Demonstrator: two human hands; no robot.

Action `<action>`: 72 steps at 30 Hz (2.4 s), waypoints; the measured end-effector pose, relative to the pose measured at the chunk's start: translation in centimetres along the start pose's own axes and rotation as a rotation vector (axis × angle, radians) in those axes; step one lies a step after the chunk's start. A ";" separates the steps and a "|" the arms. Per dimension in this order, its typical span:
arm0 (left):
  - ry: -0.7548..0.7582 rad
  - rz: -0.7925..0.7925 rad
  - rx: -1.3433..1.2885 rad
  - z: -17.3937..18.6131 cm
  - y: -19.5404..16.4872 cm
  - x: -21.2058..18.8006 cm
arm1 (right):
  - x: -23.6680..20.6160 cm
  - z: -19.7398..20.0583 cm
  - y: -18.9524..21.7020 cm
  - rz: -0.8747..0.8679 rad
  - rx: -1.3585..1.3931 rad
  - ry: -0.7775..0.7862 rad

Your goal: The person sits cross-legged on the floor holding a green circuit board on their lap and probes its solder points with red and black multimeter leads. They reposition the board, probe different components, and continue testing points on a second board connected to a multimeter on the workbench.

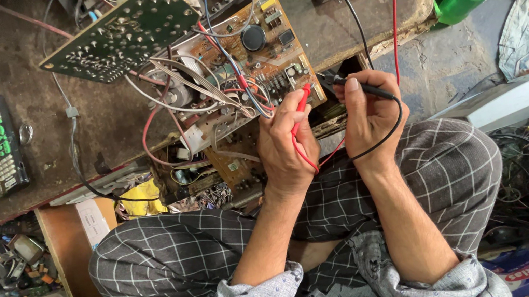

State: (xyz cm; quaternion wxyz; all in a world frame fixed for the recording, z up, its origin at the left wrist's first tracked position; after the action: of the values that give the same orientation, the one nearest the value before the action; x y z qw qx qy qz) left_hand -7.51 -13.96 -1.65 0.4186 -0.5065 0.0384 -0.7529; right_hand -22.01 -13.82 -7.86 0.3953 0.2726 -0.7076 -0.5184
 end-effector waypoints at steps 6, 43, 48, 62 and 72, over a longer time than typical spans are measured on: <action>0.011 0.018 -0.011 -0.2 0.0 0.0 | 0.0 -0.1 0.1 0.003 -0.008 0.017; -0.032 -0.014 -0.081 0.2 -0.2 0.3 | -0.4 0.2 1.1 0.112 0.028 -0.004; -0.031 -0.009 -0.098 0.4 -0.3 0.2 | -0.5 -0.1 1.5 0.139 -0.101 0.056; -0.027 -0.006 -0.128 0.5 -0.3 0.3 | -0.3 -0.5 2.3 0.206 -0.247 0.073; -0.016 -0.004 -0.120 0.4 -0.2 0.3 | -0.1 -0.6 2.7 0.204 -0.247 0.074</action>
State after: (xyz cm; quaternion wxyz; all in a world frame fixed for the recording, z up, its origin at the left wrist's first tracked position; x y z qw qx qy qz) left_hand -7.36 -13.89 -1.12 0.3864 -0.5365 0.0791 -0.7461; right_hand -21.41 -13.24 -5.26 0.5024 0.1674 -0.6472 -0.5483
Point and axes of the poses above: each hand's wrist, its own x-axis towards the middle knuckle, its own z-axis out of the back of the hand, y = z × x, the point moved 6 cm from there along x, towards the middle knuckle, and after that the axes turned 5 degrees about z, right-handed, at the moved point
